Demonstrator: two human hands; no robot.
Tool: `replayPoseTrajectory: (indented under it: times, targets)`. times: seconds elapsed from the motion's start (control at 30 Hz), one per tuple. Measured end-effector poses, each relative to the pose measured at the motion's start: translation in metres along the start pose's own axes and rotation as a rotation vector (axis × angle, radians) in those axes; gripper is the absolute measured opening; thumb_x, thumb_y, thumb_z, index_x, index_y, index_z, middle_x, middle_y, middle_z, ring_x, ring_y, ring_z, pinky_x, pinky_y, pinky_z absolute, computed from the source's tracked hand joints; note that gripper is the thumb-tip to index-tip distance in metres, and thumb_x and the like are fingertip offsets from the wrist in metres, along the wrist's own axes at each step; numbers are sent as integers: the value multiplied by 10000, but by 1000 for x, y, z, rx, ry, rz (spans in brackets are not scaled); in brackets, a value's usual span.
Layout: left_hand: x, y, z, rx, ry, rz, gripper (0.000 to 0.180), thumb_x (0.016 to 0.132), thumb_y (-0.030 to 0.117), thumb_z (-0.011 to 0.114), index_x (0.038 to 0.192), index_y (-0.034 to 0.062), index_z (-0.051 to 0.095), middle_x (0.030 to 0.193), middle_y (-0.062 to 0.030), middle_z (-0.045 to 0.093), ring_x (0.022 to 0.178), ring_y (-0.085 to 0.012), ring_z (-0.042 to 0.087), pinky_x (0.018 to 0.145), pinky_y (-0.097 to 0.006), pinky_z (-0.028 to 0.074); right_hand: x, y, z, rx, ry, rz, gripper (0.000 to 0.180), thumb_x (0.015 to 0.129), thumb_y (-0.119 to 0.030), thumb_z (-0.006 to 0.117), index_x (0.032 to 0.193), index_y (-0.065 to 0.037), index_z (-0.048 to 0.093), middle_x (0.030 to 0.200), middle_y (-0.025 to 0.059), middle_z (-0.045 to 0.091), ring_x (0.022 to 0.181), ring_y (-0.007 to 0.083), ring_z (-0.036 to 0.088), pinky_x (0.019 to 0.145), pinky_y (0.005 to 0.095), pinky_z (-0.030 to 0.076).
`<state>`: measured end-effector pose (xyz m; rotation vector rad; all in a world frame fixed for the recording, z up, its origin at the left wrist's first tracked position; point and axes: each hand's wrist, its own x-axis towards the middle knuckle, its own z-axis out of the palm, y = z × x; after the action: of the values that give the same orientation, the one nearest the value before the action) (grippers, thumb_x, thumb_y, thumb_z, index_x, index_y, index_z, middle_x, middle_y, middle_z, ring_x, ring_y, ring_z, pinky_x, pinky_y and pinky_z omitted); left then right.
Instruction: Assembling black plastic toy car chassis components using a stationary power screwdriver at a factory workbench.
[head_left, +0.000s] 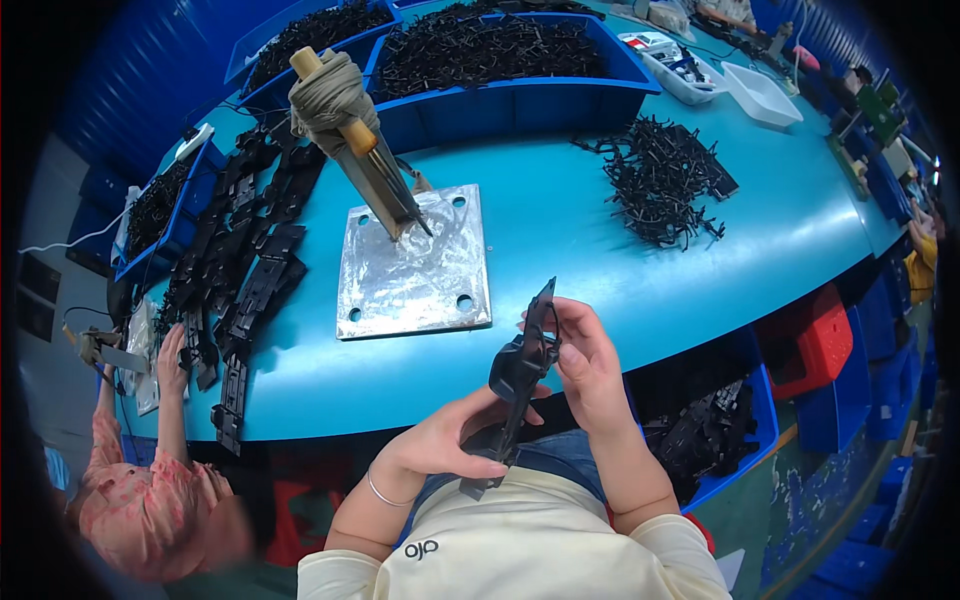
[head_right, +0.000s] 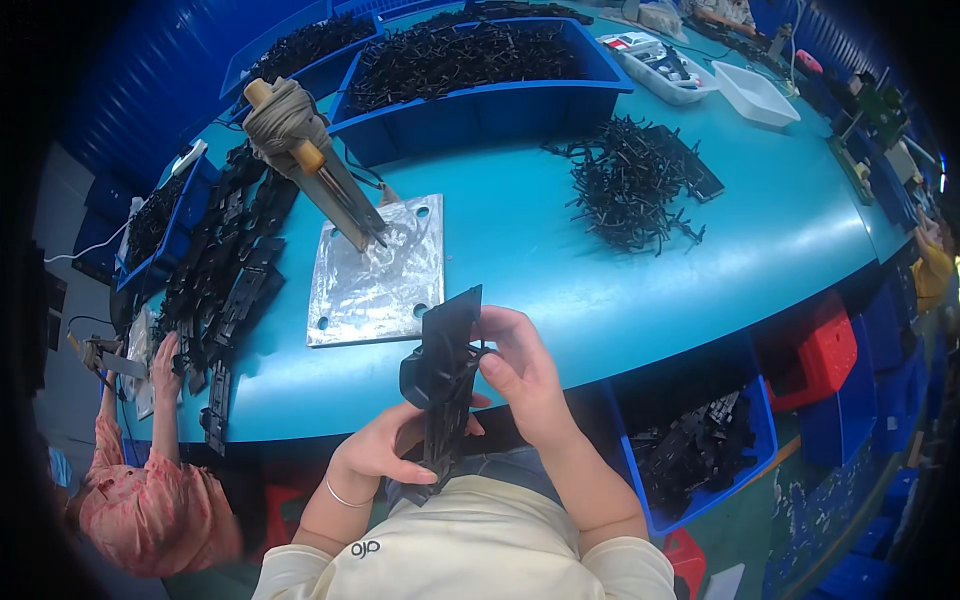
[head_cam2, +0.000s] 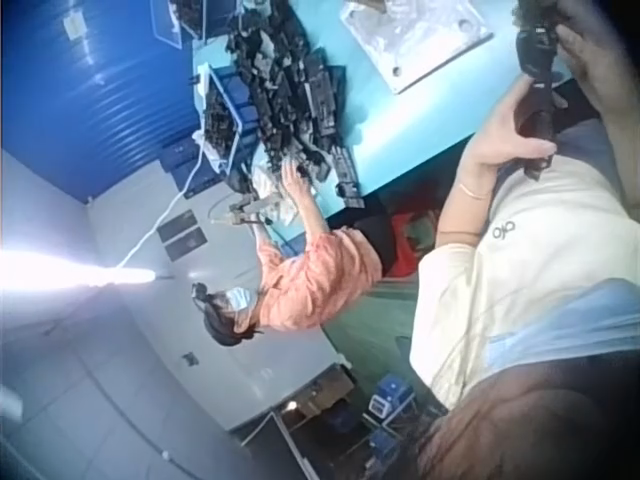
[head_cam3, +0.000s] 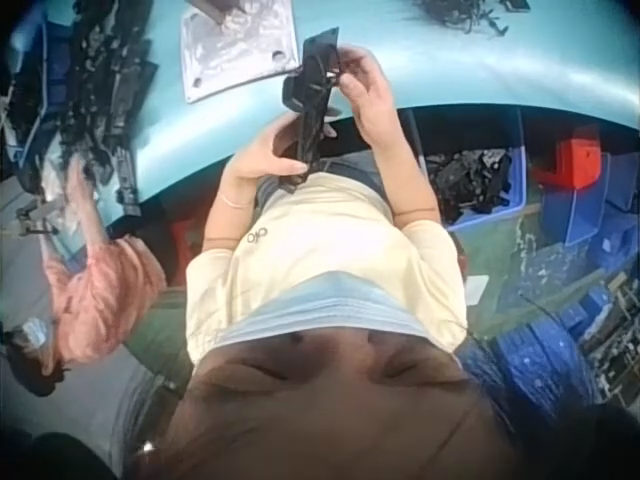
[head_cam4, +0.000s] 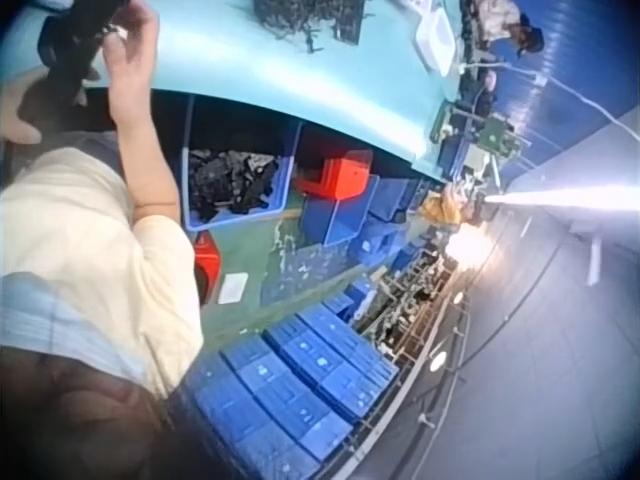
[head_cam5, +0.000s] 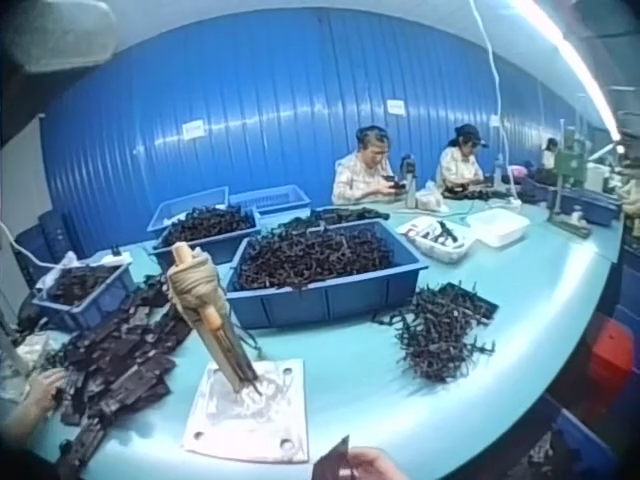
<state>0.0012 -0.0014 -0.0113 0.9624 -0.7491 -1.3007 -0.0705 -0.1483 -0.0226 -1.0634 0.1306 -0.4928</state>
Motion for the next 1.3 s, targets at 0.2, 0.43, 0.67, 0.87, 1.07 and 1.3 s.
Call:
replayPoseTrajectory:
  times: [0.2, 0.43, 0.67, 0.87, 1.07, 1.3]
  targets:
    - [7, -9, 9, 304, -84, -67, 700, 605, 180, 657, 1185, 17, 301, 1168, -136, 349, 1050, -252, 376, 905, -327, 258, -13, -10, -13, 225, -61, 190, 750, 655, -451, 590, 1144, 20, 272, 894, 67, 467, 722, 103, 485, 602, 193, 403]
    - [-39, 70, -123, 1276, 1041, 354, 377, 702, 115, 569, 1047, 11, 462, 1047, -114, 483, 999, -207, 432, 858, -303, 317, -82, -87, -167, -392, 349, -145, 487, 762, -260, 507, 1130, 7, 333, 1025, 75, 461, 960, 166, 442, 844, 274, 331]
    - [-97, 108, -272, 2144, 1544, -220, 595, 747, 422, 471, 1191, 64, 300, 1242, -176, 268, 1145, -326, 252, 888, -470, 238, -82, -134, -223, -1016, 661, -43, 334, 739, -94, 521, 1051, -20, 427, 987, 96, 483, 929, 188, 460, 796, 281, 363]
    - [-80, 85, -251, 1761, 1174, -641, 606, 759, 471, 405, 1098, -30, 375, 1129, -203, 394, 1103, -382, 278, 897, -396, 269, 28, -102, -197, -1449, 349, -174, 339, 711, -93, 551, 1033, -52, 450, 986, 82, 493, 945, 210, 466, 752, 309, 405]
    - [-97, 74, -201, 1712, 987, -409, 476, 692, 289, 567, 1008, -44, 439, 1048, -212, 451, 1086, -390, 292, 883, -391, 275, 82, -71, -228, -1835, 395, -310, 168, 657, -79, 559, 817, -49, 516, 816, 105, 499, 798, 285, 475, 661, 353, 406]
    - [-85, 63, -173, 1854, 1069, -44, 656, 587, 197, 663, 1126, 6, 341, 1183, -203, 323, 1113, -359, 270, 906, -384, 252, 49, -140, -218, -1810, 464, -222, 92, 710, -42, 499, 781, 16, 496, 784, 141, 495, 717, 259, 496, 630, 309, 388]
